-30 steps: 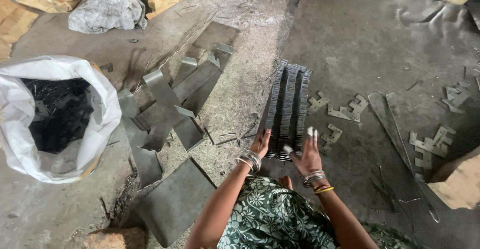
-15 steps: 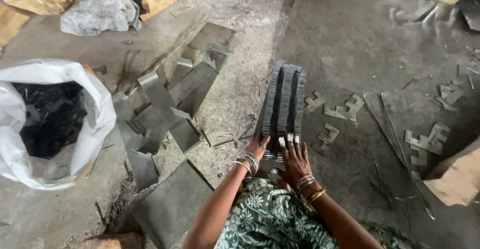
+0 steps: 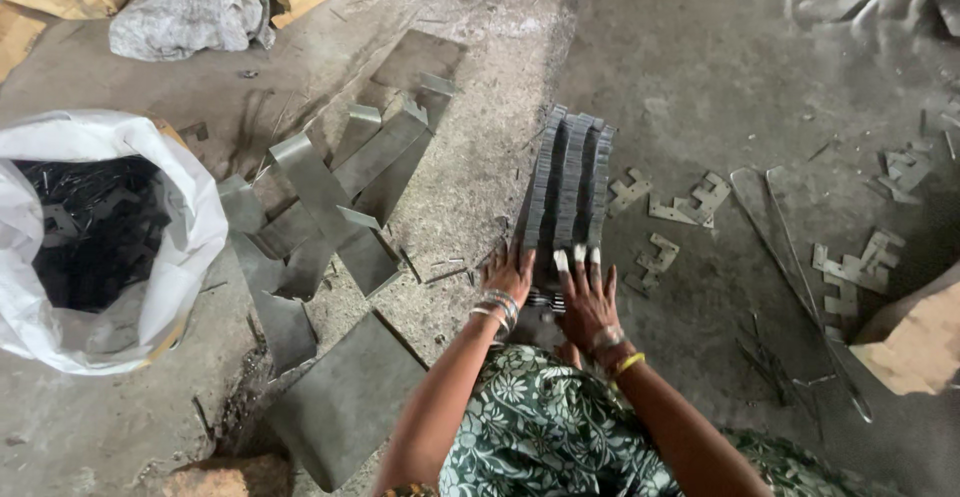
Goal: The person sits on the floor and sorts small metal brackets, picking them up from a pile and stacking them neatly. The person uses both hands to handle the brackets and occasionally uses a cloth to wipe them.
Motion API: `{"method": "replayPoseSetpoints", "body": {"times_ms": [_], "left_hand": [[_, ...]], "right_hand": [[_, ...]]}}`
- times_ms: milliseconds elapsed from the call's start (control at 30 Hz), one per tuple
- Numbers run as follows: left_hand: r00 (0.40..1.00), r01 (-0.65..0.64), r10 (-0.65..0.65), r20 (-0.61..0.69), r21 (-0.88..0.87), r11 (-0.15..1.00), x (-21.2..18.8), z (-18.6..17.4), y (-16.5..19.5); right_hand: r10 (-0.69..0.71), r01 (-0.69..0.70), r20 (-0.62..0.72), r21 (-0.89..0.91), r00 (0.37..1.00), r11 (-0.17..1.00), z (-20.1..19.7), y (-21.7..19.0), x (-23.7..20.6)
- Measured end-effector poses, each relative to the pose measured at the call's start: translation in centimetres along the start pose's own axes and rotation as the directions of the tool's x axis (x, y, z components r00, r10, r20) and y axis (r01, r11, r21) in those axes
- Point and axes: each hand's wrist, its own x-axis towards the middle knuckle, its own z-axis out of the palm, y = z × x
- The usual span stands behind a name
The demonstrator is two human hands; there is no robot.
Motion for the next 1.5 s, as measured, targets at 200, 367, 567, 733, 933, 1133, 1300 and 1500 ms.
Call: {"method": "replayPoseSetpoints", "body": {"times_ms": [200, 367, 567, 733, 933, 1133, 1300, 1500], "left_hand": [[0.999, -0.053, 0.053, -0.011, -0.005, 0.999, 0.8, 2.1, -0.3], [0.977, -0.1, 0.061, -0.204, -0.188, 0.977, 0.4, 2.2, -0.2], [0.911, -0.24, -0.047, -0.409, -0.621, 0.746, 1.4, 2.4, 4.1], [0.933, -0.351, 0.121, -0.338, -0.791, 0.501, 1.7, 8.1, 10.8], [0.978, -0.205, 0.135, -0.156, -0.815, 0.542, 3.3, 15.6, 15.0], [0.971, -0.21, 0.227, -0.079, -0.737, 0.643, 6.8, 18.0, 15.5], [0.959, -0.25, 0.28, -0.053, -0.628, 0.737, 9.2, 19.0, 16.5], [0.953, -0.243, 0.304, 0.018, -0.554, 0.797, 10.7, 19.5, 17.1]], "right_hand": [[0.027, -0.035, 0.124, 0.06, 0.992, 0.998, -1.6, 0.5, -0.5], [-0.035, 0.088, -0.217, 0.24, 0.976, 0.967, 0.0, 8.7, -4.7], [0.53, -0.442, 0.016, -0.529, 0.848, 0.724, -0.2, 25.4, -11.0], [0.92, -0.924, 0.078, 0.024, 0.384, 0.383, -0.9, 32.6, -16.1], [0.919, -0.913, 0.02, -0.111, 0.393, 0.393, 0.0, 36.3, -15.3], [0.91, -0.887, -0.017, 0.213, 0.415, 0.409, 0.9, 39.7, -12.8], [0.909, -0.788, -0.079, 0.472, 0.41, 0.396, 1.1, 42.2, -8.5], [0.949, -0.628, -0.052, 0.738, 0.312, 0.247, 1.3, 45.8, -2.8]]}}
